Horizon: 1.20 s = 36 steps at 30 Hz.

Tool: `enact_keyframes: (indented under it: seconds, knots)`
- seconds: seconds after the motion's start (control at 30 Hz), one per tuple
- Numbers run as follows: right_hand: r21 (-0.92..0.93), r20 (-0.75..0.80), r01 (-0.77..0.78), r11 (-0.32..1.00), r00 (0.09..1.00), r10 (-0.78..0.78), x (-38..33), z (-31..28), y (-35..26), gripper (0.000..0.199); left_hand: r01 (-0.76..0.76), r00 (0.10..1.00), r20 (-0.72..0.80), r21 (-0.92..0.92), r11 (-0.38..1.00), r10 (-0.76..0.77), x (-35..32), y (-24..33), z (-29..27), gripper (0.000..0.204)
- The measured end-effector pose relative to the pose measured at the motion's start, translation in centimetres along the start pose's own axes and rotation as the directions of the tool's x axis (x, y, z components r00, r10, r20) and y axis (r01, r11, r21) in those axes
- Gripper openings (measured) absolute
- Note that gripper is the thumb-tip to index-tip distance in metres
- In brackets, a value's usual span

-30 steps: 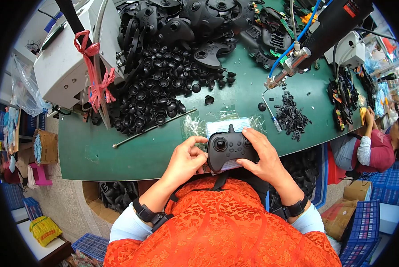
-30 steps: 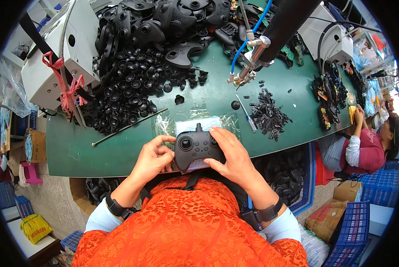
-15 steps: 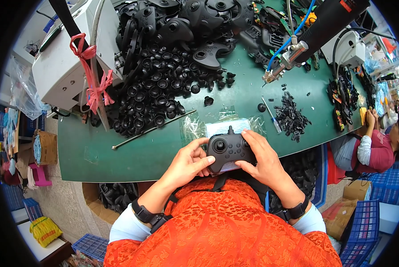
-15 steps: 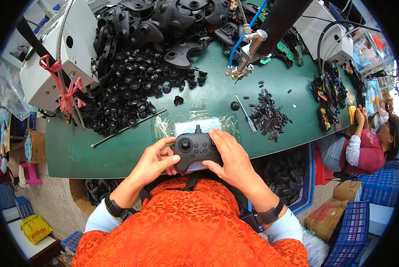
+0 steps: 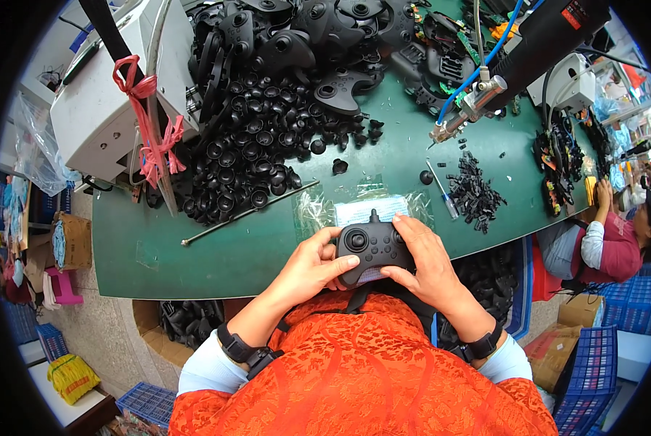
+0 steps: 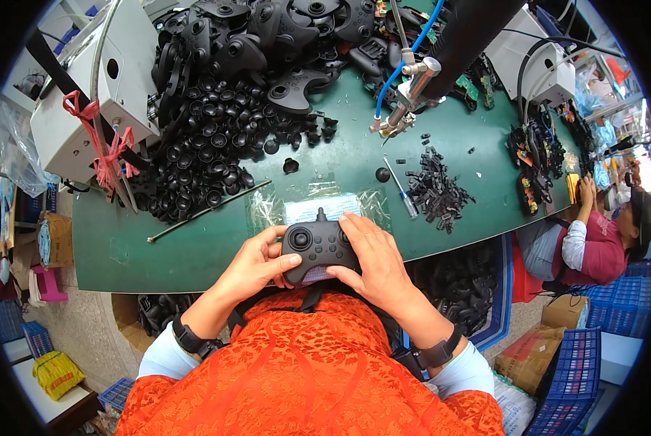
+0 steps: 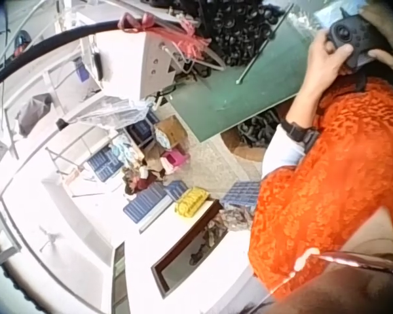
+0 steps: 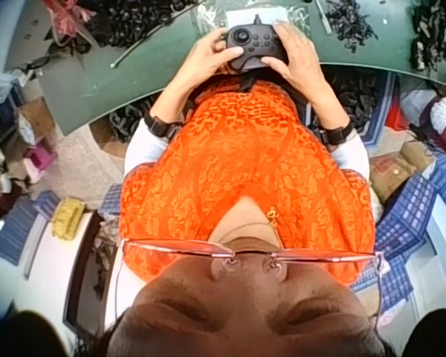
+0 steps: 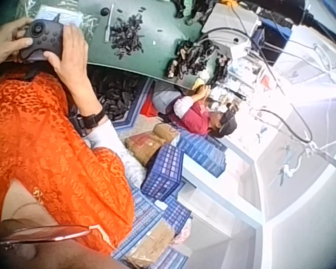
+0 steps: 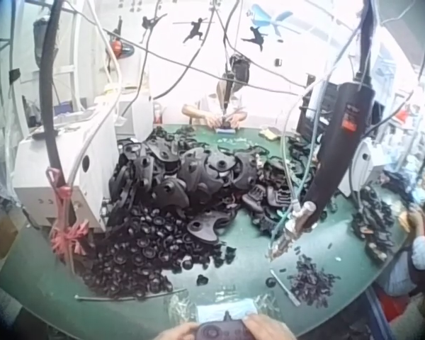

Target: Assembling the components and casing of a handheld game controller using an electric screwdriver.

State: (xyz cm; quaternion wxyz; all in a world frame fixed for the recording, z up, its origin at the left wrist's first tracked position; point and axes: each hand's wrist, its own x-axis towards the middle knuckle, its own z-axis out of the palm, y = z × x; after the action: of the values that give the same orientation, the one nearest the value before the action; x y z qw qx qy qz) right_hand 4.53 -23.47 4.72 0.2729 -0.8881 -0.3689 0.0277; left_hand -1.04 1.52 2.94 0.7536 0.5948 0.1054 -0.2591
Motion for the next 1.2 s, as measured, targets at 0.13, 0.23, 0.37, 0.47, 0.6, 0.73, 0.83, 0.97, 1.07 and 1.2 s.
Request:
enact_keyframes:
  seconds: [0.13, 0.23, 0.37, 0.47, 0.6, 0.73, 0.83, 0.97, 1.07, 1.2]
  knots:
    - [0.341, -0.148, -0.215, 0.915, 0.949, 0.278, -1.1, -0.6, 0.2, 0.069, -0.076, 0.997, -0.04, -0.085, 0.993, 0.073, -0.4, -0.4, 0.1, 0.048]
    - [0.636, 0.191, -0.479, 0.606, 0.858, 0.477, -1.5, -0.7, 0.0, 0.049, -0.122, 0.992, -0.03, -0.106, 0.987, 0.119, -0.9, -0.9, -0.3, 0.048]
    - [0.712, 0.371, -0.565, 0.417, 0.806, 0.46, -0.5, -0.8, -0.7, 0.031, -0.169, 0.986, -0.016, -0.141, 0.975, 0.169, -1.1, -1.9, -0.4, 0.047]
    - [0.762, 0.359, -0.536, 0.363, 0.817, 0.452, -0.4, -0.7, -1.1, 0.026, -0.17, 0.985, -0.013, -0.121, 0.978, 0.17, -1.3, -1.8, -0.7, 0.047]
    - [0.738, 0.367, -0.533, 0.415, 0.832, 0.416, -0.7, -0.3, -0.6, 0.03, -0.165, 0.986, 0.013, -0.063, 0.984, 0.166, -1.7, -1.2, -1.1, 0.048]
    - [0.8, 0.386, -0.501, 0.329, 0.851, 0.357, -0.5, -0.4, -1.4, 0.034, -0.164, 0.986, -0.012, 0.081, 0.983, 0.166, -1.8, -1.6, -1.7, 0.056]
    - [0.781, 0.326, -0.443, 0.439, 0.89, 0.319, -1.0, 0.5, -0.9, 0.035, -0.307, 0.951, -0.019, 0.006, 0.952, 0.307, -1.4, -1.7, -1.2, 0.068]
    - [0.74, 0.273, -0.386, 0.55, 0.921, 0.278, -1.1, 0.8, -0.7, 0.036, -0.345, 0.938, 0.007, 0.101, 0.933, 0.346, -1.5, 0.0, -0.3, 0.063]
    - [0.694, 0.298, -0.409, 0.593, 0.912, 0.281, -1.3, 0.9, -0.5, 0.038, -0.373, 0.926, -0.014, 0.128, 0.919, 0.378, -1.3, -0.4, -0.2, 0.061]
    - [0.664, 0.257, -0.378, 0.645, 0.926, 0.278, -0.4, -0.6, -1.6, 0.045, -0.4, 0.91, -0.02, 0.225, 0.889, 0.415, -1.4, -0.8, -0.1, 0.062]
